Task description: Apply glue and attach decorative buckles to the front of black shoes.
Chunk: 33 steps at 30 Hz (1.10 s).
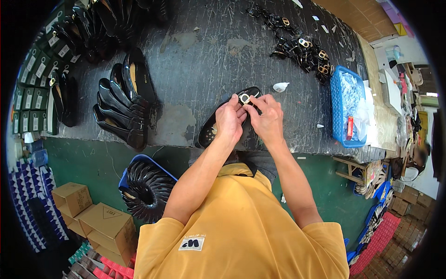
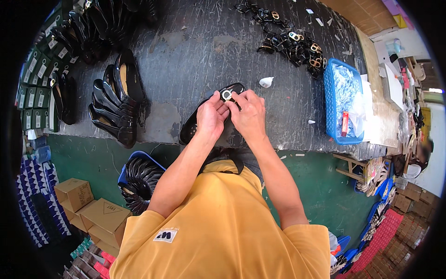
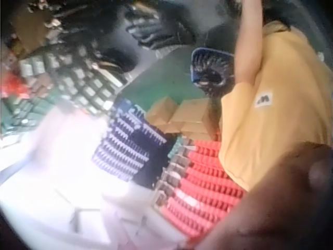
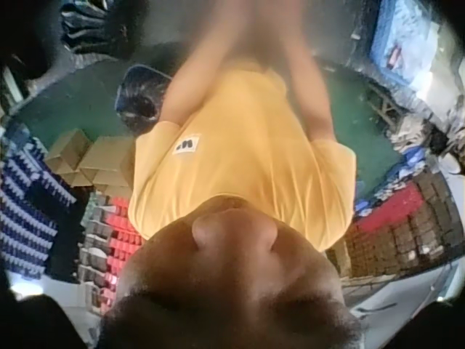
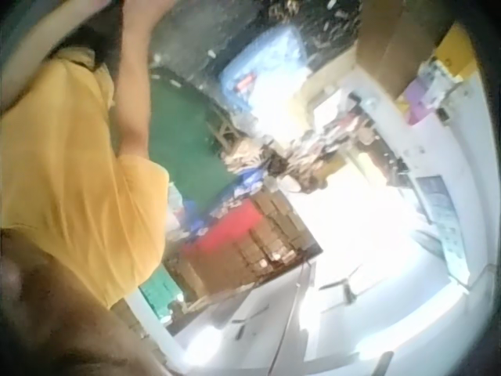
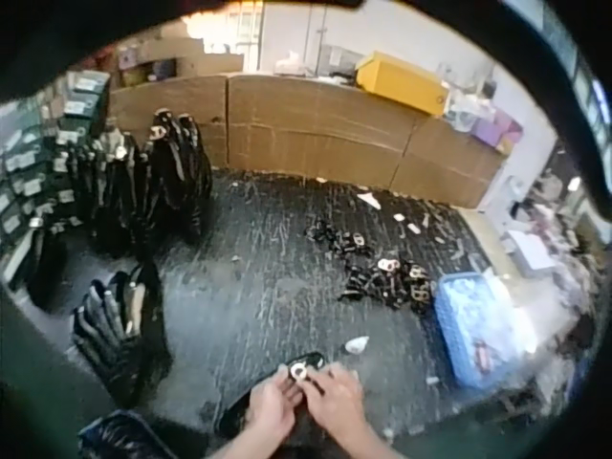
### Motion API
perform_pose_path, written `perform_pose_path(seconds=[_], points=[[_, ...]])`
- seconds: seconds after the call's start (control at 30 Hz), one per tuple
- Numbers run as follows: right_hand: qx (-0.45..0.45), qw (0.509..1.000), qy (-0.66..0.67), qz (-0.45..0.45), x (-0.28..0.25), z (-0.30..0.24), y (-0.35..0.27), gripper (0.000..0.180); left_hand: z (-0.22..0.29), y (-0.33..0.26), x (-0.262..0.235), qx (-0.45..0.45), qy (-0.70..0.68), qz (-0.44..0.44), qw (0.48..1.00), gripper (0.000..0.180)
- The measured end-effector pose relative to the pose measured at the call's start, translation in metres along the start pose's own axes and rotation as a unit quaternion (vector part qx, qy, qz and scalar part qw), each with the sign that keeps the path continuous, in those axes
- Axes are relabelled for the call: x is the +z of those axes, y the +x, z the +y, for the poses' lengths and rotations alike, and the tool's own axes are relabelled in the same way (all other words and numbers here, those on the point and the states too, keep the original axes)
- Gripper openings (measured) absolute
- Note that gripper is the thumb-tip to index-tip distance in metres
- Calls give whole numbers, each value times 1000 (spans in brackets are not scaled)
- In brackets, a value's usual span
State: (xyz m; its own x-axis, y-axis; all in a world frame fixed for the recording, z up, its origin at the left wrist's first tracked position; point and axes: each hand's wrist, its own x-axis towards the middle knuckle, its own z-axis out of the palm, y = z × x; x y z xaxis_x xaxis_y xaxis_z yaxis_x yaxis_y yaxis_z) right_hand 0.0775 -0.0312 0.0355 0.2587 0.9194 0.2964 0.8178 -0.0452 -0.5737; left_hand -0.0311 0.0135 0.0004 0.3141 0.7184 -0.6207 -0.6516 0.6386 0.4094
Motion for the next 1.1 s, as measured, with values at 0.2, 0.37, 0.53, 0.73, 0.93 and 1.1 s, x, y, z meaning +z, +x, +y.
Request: perform_pose_path(seconds=[0.2,0.37,0.53,0.73,0.93,1.1], points=[[-8,999,12,32,8,5,-8,24,0,-1,0,0,16,-3,1000,19],[-42,995,21,89,19,6,-11,24,-5,5,-2,18,39,14,999,13],[-38,989,54,134,30,9,-16,26,-9,12,0,42,53,15,998,12],[-15,988,92,121,33,21,-25,11,-2,9,-2,14,99,-10,995,13],[103,956,245,126,14,15,-28,94,8,-11,-11,99,207,-7,973,17],[73,936,340,-54,13,48,-16,92,0,-22,-16,179,313,-40,932,19]])
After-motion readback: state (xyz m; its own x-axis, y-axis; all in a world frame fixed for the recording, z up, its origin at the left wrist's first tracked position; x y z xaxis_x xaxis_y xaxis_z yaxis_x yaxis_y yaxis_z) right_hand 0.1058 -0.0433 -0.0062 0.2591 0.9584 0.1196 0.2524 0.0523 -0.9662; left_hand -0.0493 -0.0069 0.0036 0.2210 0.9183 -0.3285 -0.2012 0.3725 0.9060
